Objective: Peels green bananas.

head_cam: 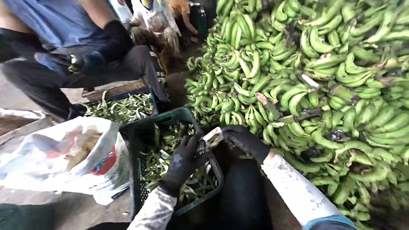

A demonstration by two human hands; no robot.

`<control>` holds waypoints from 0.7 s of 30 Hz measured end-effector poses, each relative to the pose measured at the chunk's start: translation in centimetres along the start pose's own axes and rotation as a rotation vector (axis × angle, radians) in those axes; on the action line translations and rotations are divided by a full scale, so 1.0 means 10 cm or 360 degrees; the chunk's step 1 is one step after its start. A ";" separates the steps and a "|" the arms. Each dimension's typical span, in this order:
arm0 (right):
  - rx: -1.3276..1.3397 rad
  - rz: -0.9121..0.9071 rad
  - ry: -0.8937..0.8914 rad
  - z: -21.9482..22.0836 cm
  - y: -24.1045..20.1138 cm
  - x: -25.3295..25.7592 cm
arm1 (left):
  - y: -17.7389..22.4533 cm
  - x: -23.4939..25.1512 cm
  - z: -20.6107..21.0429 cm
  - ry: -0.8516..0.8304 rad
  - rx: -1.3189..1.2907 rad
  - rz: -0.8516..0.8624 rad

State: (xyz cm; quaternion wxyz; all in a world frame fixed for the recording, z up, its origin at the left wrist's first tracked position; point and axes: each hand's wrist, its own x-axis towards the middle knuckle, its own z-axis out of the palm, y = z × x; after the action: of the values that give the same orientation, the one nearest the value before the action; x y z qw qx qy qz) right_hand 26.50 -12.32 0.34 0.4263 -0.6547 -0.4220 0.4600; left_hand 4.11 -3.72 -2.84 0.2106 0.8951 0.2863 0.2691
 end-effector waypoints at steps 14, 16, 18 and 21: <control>0.1600 -0.0106 -0.0339 1.84 0.21 0.25 | -0.22 -0.57 -0.58 0.1070 -0.1572 -0.0898; 0.1765 -0.0094 -0.0377 1.90 0.17 0.25 | -0.21 -0.64 -0.49 0.0957 -0.1665 -0.0909; 0.1744 -0.0124 -0.0230 1.89 0.08 0.31 | -0.22 -0.72 -0.44 0.0870 -0.1630 -0.0900; 0.1394 -0.0366 0.0029 1.72 0.11 0.52 | -0.39 -0.91 -0.33 0.0725 -0.1418 -0.0868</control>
State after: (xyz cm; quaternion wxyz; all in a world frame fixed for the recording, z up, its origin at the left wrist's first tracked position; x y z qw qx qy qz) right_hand 11.25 -4.80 -5.67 0.7152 -0.3655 -0.2537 0.5390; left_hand -5.76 -5.81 -5.63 0.5626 0.5328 0.4042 0.4860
